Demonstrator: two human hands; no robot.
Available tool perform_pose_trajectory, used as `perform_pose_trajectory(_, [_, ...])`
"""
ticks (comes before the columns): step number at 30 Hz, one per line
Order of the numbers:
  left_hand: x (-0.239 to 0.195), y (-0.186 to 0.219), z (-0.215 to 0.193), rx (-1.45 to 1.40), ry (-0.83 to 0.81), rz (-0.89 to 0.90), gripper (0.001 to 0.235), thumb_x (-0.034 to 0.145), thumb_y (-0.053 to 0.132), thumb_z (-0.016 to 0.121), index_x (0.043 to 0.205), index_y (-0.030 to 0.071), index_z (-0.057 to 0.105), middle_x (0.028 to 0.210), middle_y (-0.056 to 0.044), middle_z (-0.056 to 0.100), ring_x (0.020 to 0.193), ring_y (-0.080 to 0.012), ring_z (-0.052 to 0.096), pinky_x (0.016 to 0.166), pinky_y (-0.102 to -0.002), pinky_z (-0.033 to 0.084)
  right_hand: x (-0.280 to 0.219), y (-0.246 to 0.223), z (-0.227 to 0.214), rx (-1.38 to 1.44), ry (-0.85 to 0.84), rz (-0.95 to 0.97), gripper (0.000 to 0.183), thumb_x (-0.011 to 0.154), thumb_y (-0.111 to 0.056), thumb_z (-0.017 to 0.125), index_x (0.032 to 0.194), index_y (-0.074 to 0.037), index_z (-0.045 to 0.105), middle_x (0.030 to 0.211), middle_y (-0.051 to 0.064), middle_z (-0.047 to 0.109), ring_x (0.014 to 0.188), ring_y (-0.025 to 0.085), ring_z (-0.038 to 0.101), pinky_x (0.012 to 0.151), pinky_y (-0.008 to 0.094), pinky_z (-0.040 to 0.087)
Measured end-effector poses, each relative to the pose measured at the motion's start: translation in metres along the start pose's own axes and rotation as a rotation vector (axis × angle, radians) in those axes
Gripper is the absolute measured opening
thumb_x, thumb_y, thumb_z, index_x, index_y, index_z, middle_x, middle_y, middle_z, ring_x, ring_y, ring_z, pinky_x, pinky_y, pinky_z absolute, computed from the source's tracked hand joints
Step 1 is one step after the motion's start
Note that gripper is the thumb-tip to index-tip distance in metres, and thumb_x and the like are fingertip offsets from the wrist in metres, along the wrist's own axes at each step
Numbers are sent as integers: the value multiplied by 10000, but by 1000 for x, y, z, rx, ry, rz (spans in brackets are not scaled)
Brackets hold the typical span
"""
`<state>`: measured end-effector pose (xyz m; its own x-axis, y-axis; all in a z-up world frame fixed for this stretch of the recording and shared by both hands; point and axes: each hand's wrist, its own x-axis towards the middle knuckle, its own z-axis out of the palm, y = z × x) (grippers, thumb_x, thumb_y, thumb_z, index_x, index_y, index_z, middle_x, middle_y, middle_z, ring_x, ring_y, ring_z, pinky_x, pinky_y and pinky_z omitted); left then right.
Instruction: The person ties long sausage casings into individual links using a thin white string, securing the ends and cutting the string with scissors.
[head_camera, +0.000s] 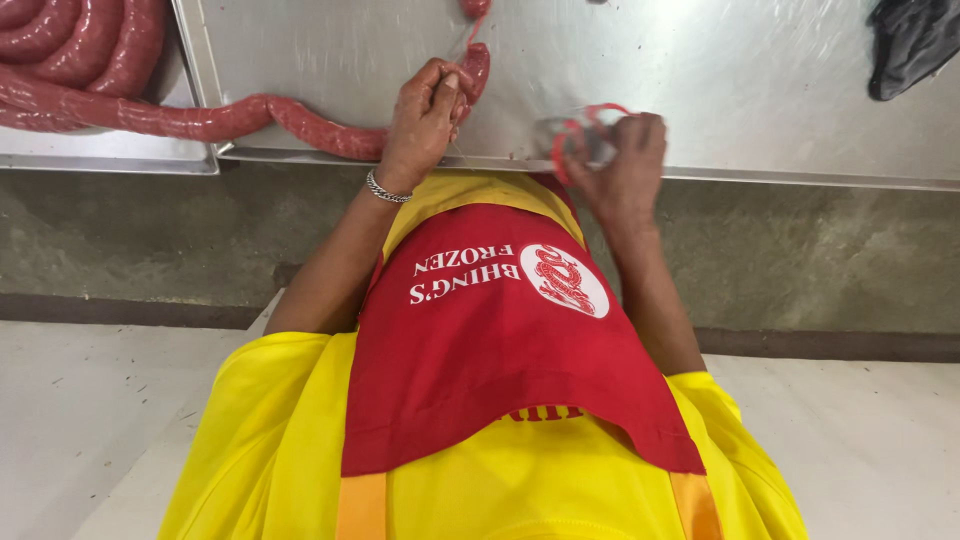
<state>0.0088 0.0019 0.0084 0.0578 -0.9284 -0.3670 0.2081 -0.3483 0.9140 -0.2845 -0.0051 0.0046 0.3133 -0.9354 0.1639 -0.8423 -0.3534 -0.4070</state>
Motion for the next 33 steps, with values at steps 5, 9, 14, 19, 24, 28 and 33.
perform_pose_trajectory(5, [1,4,-4,79,-20,-14,181,1118,161,473,1015,66,589,722,46,508,609,-22,446,505,-207,401,41,-62,14,18,-29,-131,620,815,-389,949,1095,-23,533,1159,172,489,1048,356,501,881,490,450])
perform_pose_trajectory(9, [4,-6,-8,55,-71,98,192,1132,147,478,1021,41,594,729,35,494,644,-38,425,571,-219,382,50,-63,36,45,-7,-170,566,778,-338,945,1061,-67,536,1113,141,512,1005,339,540,844,469,475])
perform_pose_trajectory(14, [7,-21,-12,-10,-81,89,198,1138,139,495,1009,28,596,732,35,484,655,-46,402,591,-230,364,23,-10,40,147,3,-149,435,778,-170,950,964,-70,569,954,93,545,847,312,563,736,436,486])
perform_pose_trajectory(19, [2,-5,-11,161,-143,76,229,1124,177,480,1051,37,647,728,27,547,605,-39,440,549,-221,394,-15,94,-15,236,64,505,280,970,-101,815,1035,-36,551,1056,78,527,926,223,569,805,377,532])
perform_pose_trajectory(24, [-3,20,10,106,-299,73,301,1102,278,519,1091,34,695,825,7,665,644,-54,623,586,-233,568,-30,133,-48,-611,194,157,464,825,-148,878,1243,-74,689,1429,166,477,1176,369,595,877,444,545])
perform_pose_trajectory(28, [-4,37,33,30,-429,71,292,1102,261,537,1135,30,713,868,-16,697,688,-66,658,644,-237,584,-1,64,-3,691,-215,578,553,1022,-208,656,1514,-50,458,1550,189,488,1397,268,518,1065,400,528])
perform_pose_trajectory(33, [4,39,20,-124,-278,270,255,1118,193,577,1247,20,712,1110,-73,738,1006,-118,708,940,-290,610,30,-56,11,1243,-748,148,432,1187,-318,434,1276,22,685,1259,160,717,1188,229,699,1103,371,549])
